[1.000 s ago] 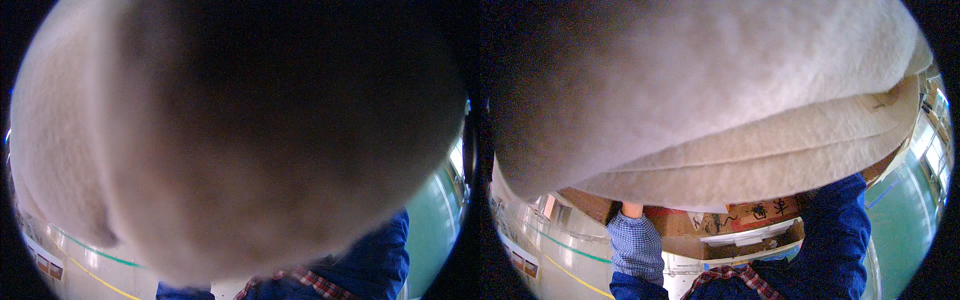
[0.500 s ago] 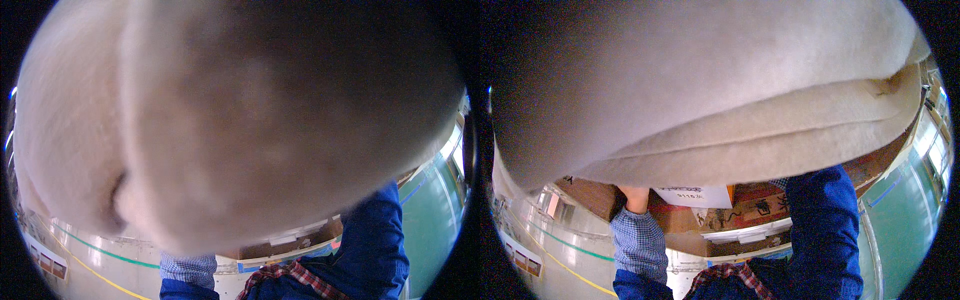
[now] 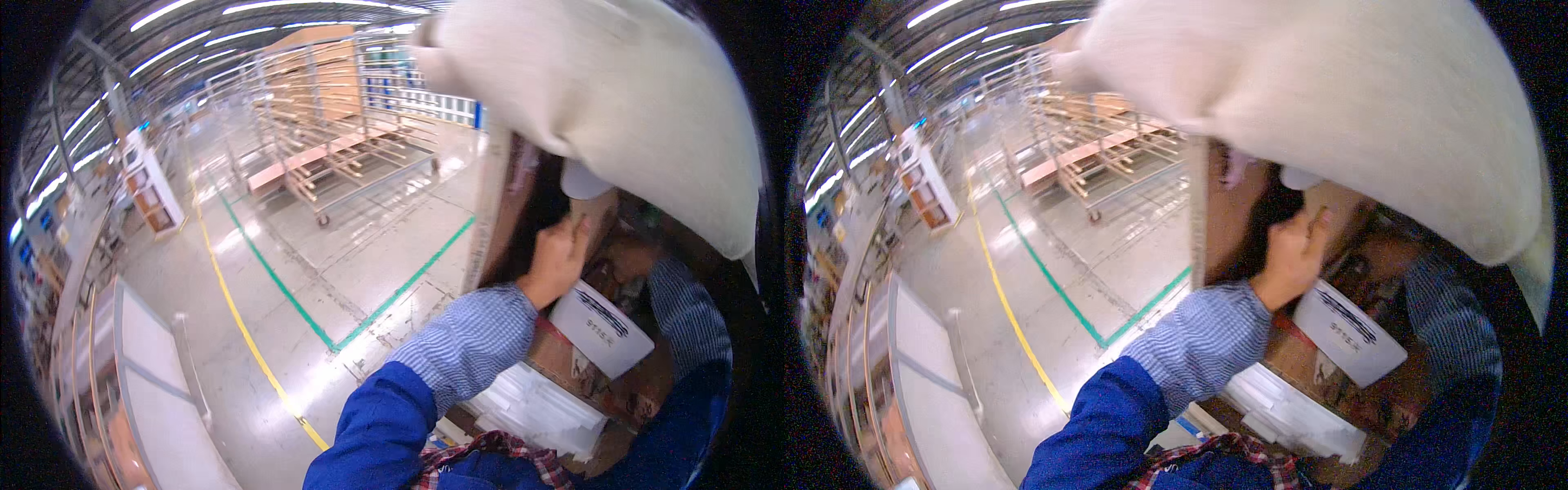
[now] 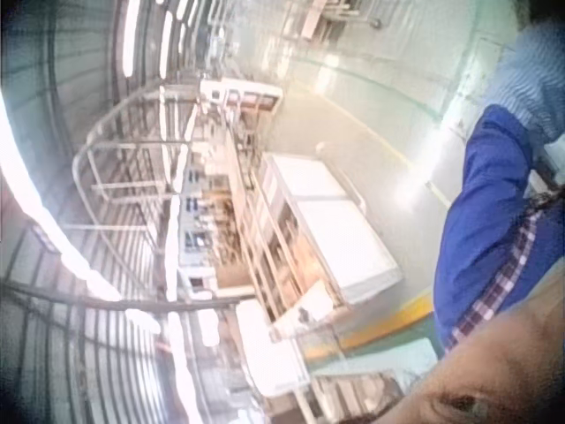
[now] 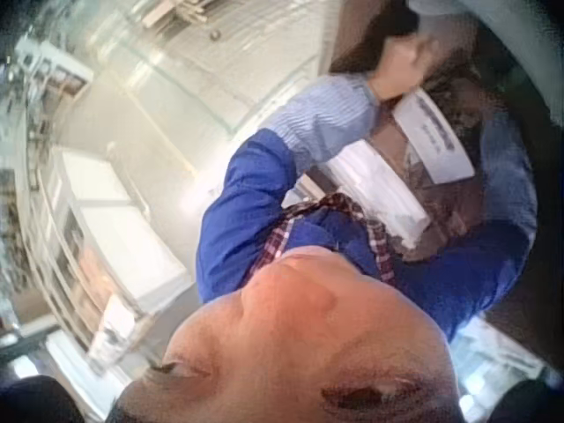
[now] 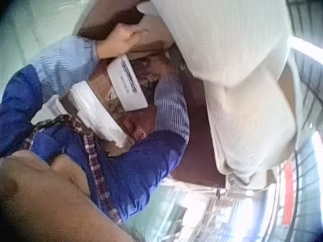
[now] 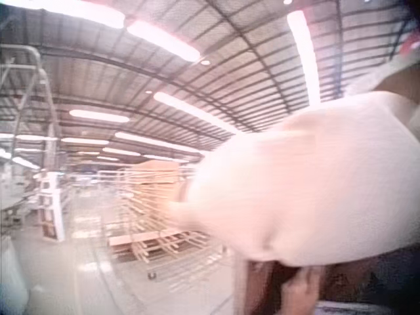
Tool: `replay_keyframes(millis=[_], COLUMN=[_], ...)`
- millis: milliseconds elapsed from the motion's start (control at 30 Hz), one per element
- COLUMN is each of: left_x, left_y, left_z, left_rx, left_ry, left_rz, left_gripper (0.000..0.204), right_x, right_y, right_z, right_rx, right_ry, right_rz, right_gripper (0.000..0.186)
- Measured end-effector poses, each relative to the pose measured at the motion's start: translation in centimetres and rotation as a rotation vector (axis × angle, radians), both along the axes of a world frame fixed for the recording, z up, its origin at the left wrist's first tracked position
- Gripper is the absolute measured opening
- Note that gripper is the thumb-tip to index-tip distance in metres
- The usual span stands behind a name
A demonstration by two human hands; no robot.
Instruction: The person scrapes a brown wooden panel with a utility knife to remove residue, then wipes the surface with a cloth. They retrieve a red marker and apply it to the panel's edges and cutouts, alternating between marking and wiping.
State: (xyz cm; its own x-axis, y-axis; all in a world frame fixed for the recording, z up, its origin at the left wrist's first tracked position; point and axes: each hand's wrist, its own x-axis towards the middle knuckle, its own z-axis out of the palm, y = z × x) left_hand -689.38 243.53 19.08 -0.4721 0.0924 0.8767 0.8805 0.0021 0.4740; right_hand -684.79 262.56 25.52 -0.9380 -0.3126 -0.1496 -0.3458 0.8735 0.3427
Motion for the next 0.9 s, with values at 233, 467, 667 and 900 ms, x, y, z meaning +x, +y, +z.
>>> replay_keyframes(millis=[233,467,667,900], left_x=[0.1,-1.5,-1.6,0.1], left_y=[1.8,-0.5,-2.2,-2.4], left_z=[-1.0,-0.8,-0.1,0.2], left_rx=[0.211,0.011,0.17,-0.217], left_ry=[-0.012,0.113,-0.133,0.173], left_rz=[-0.177,0.23,0.011,0.109], left_gripper=[0.021,0.033,0.043,0.039], right_x=[2.0,4.4,9.3,27.5], right_y=[-1.2,-0.5,0.0,-4.8], right_z=[0.9,3.6,5.4,-0.2], right_rx=[0.202,0.214,0.295,-0.097], right_ry=[0.09,0.595,0.774,0.826], right_rz=[-0.312,0.189,-0.159,-0.647], right_gripper=[0.033,0.013,0.014,0.037])
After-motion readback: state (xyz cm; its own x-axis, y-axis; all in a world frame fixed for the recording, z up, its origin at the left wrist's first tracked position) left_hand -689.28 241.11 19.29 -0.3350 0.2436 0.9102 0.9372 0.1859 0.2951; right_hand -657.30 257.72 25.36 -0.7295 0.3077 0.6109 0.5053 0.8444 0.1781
